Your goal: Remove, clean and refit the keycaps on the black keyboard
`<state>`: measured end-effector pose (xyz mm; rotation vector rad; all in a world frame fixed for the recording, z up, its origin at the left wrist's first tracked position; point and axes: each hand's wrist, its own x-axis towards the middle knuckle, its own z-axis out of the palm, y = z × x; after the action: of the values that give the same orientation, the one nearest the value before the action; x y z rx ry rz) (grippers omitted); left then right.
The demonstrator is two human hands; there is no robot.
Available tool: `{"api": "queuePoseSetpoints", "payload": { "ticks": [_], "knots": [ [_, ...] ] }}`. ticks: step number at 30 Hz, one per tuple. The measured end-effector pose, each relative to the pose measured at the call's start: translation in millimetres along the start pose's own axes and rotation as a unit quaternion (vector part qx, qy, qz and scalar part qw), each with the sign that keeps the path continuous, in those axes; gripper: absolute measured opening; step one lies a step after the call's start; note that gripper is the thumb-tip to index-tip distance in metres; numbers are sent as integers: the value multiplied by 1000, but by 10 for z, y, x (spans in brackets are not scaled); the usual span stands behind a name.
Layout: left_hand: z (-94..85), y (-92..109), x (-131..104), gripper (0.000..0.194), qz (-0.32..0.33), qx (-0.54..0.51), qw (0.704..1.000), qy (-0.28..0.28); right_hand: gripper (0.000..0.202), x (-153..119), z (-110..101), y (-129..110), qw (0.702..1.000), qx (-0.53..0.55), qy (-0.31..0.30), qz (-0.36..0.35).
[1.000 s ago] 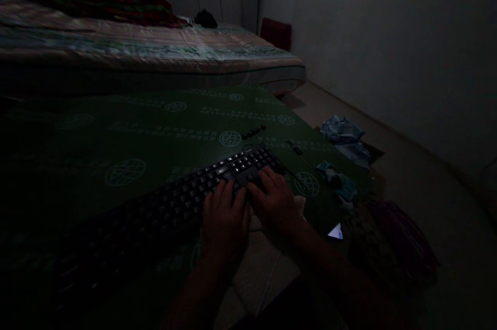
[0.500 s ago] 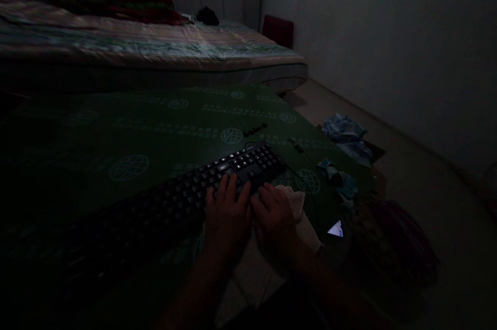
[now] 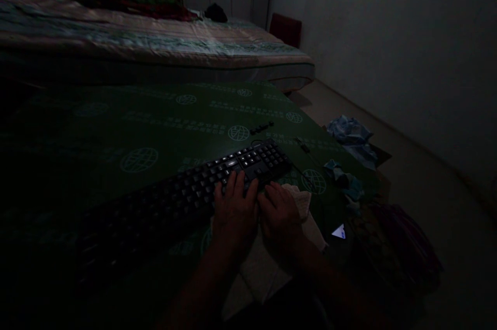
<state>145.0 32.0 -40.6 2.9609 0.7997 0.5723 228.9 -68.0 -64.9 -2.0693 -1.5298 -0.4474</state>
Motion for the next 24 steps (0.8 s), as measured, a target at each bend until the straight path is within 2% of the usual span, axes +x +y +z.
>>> {"api": "queuePoseSetpoints", "payload": {
  "ticks": [24],
  "knots": [
    [14, 20, -21, 40, -2, 6, 1000, -1, 29, 21, -41, 1, 1000, 7, -8, -3]
  ]
}}
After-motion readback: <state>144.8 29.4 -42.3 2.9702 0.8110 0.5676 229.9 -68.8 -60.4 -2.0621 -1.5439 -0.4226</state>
